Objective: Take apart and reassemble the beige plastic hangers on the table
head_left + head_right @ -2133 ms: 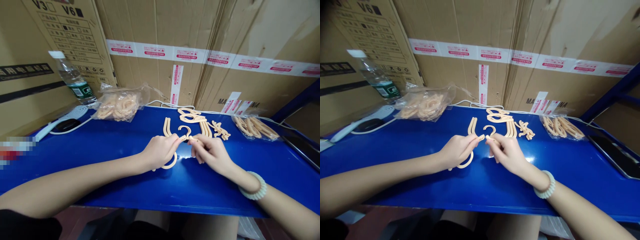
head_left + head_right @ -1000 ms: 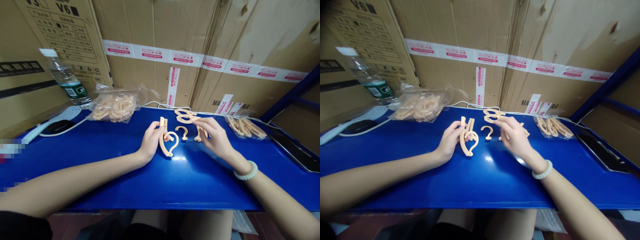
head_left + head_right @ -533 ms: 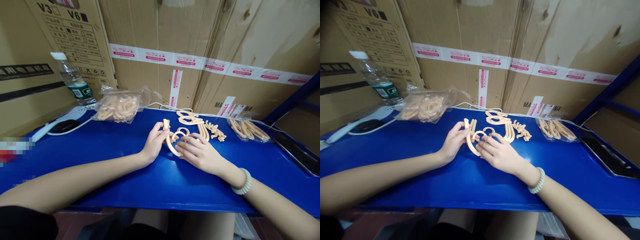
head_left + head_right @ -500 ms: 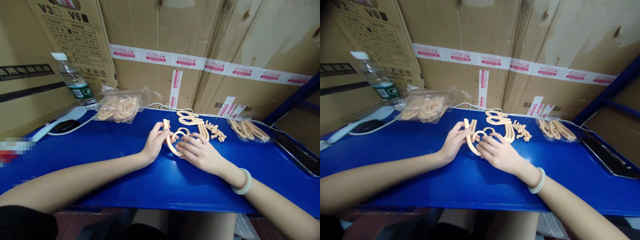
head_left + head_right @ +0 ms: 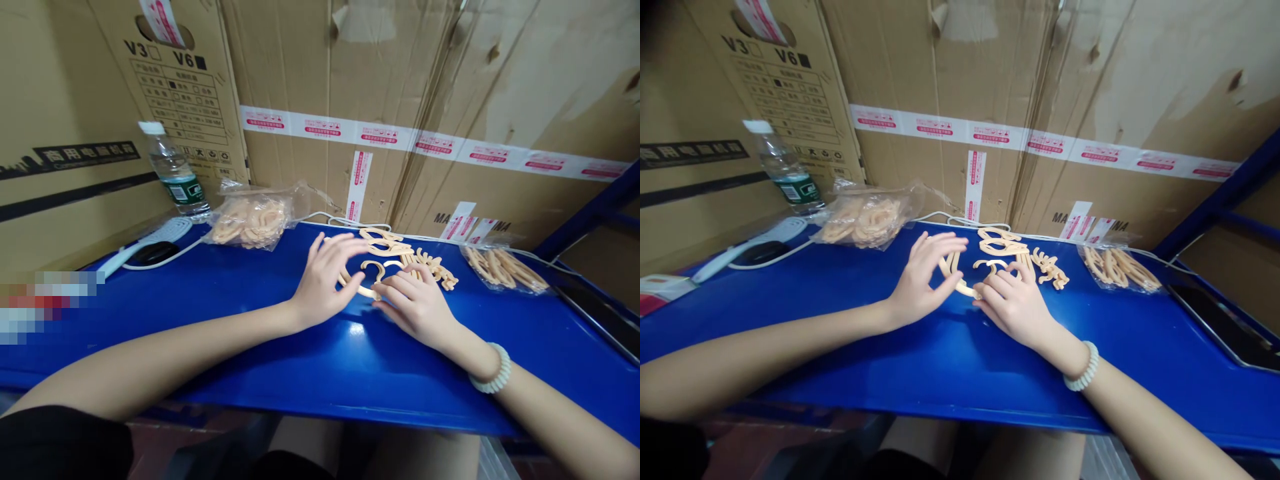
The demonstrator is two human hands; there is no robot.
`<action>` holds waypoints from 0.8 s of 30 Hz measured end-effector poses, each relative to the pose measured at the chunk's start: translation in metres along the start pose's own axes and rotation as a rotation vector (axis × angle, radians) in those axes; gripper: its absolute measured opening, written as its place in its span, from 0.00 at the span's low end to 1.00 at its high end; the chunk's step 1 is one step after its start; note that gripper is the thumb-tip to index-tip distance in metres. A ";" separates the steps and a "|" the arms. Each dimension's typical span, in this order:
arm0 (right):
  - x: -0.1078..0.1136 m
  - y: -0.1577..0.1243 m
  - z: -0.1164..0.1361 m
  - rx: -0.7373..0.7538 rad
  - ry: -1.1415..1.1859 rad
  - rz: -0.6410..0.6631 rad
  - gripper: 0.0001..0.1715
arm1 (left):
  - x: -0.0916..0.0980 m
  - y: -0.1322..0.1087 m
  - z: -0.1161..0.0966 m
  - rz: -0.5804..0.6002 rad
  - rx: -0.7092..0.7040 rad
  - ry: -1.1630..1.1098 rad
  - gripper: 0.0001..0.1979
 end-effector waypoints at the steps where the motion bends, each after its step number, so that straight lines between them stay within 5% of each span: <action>1: 0.000 0.000 0.000 -0.007 -0.001 -0.006 0.09 | 0.000 0.000 -0.003 0.073 -0.076 0.045 0.16; 5: 0.003 -0.001 0.002 -0.007 -0.019 -0.043 0.09 | -0.005 -0.004 -0.008 0.216 -0.237 0.141 0.11; 18: 0.001 -0.003 0.007 -0.018 -0.051 -0.030 0.14 | -0.011 0.002 -0.003 0.521 -0.212 0.198 0.11; 24: -0.003 -0.003 0.014 -0.091 0.201 -0.014 0.13 | 0.001 0.002 -0.003 0.564 -0.187 0.115 0.14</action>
Point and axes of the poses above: each hand's wrist, its own y-axis towards the middle knuckle, its own x-axis out of the back of the hand, z = x × y, the point moved 2 cm from there along y, towards the middle knuckle, and after that the axes turned 2 degrees about -y, right-handed, at the moved point
